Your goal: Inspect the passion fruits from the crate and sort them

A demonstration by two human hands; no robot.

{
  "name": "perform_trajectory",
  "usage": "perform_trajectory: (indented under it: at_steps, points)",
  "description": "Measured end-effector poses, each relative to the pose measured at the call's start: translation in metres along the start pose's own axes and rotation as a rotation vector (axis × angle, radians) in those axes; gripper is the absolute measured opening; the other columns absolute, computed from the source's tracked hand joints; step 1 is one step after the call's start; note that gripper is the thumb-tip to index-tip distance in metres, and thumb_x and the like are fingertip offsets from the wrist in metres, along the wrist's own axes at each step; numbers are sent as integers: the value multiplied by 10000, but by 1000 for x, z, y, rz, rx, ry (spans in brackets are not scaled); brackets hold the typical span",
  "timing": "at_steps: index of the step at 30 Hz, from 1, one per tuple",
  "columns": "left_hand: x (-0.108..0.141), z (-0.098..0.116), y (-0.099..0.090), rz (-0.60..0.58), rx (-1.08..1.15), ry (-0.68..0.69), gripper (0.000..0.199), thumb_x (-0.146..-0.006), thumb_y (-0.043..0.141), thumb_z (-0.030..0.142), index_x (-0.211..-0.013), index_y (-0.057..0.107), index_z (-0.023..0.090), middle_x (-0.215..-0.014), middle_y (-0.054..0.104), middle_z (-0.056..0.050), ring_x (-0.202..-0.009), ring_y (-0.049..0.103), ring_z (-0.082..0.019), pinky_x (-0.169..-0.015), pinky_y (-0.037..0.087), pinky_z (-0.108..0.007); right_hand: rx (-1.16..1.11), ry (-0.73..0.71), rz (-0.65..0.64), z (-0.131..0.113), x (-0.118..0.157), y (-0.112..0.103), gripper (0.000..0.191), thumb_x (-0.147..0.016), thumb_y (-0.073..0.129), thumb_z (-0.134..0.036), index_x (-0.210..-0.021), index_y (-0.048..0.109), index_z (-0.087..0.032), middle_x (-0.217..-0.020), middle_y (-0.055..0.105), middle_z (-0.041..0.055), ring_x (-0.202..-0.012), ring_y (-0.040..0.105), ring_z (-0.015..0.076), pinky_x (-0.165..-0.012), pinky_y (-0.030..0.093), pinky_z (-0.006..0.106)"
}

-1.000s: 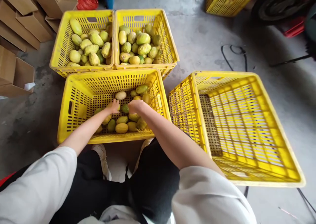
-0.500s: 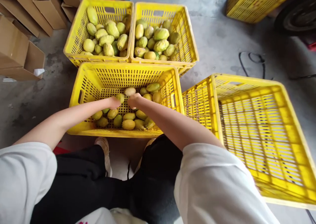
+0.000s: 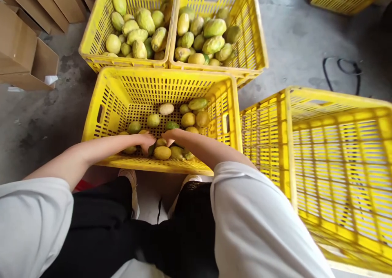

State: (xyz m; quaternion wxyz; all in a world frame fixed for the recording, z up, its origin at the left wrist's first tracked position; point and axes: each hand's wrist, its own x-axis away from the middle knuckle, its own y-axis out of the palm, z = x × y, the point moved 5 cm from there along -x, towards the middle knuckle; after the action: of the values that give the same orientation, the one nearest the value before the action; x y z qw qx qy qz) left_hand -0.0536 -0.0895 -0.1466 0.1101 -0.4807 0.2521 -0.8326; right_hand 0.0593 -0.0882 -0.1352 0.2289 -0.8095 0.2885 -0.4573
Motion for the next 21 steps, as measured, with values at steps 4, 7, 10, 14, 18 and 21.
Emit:
perform_trajectory:
  at_steps: [4, 7, 10, 14, 18, 21]
  points:
    - [-1, -4, -8, 12, 141, -45, 384, -693, 955, 472, -843, 746, 187, -920, 725, -126, -1321, 622, -387, -1259, 372, -514, 70, 52, -89, 0, 4, 6, 434, -536, 888, -6, -862, 656, -175, -1131, 778, 87, -1231, 729, 304, -1149, 522, 453]
    - [-2, -6, -17, 14, 238, -56, 384, -722, 926, 501, -805, 735, 179, -768, 669, -77, -1191, 685, -371, -1202, 445, -507, 20, 53, -41, -4, 8, 4, 377, -582, 860, 26, -804, 632, -178, -1117, 766, 77, -1320, 680, 307, -1189, 480, 431]
    - [-4, -5, -32, 20, 263, -26, 325, -698, 919, 414, -826, 733, 180, -779, 695, -58, -1200, 687, -345, -1181, 469, -460, -27, 68, 4, -4, 7, -3, 333, -658, 834, 5, -677, 576, -205, -888, 743, 37, -1294, 685, 291, -1150, 508, 386]
    - [-5, -8, -68, 44, 226, 0, 497, -549, 962, 295, -979, 757, 156, -1066, 788, -98, -1292, 656, -337, -1180, 465, -412, -146, 146, 74, 2, 4, -20, 437, -673, 894, -93, -557, 494, -228, -614, 588, -22, -1209, 711, 284, -1087, 531, 367]
    - [0, -21, -110, 99, 231, -3, 701, -476, 1010, 324, -1115, 770, 168, -1297, 755, -137, -1324, 645, -373, -1128, 508, -384, -135, 110, 106, 9, 7, -44, 408, -576, 995, -185, -685, 602, -170, -810, 716, 57, -1244, 698, 364, -1126, 506, 433]
    - [8, -28, -130, 177, 481, -24, 709, -658, 962, 429, -1287, 729, 199, -1343, 735, -135, -1302, 671, -344, -1044, 567, -376, -127, 85, 134, 17, 15, -63, 436, -706, 949, -269, -1034, 689, -150, -1175, 761, 159, -1239, 700, 358, -1074, 554, 429]
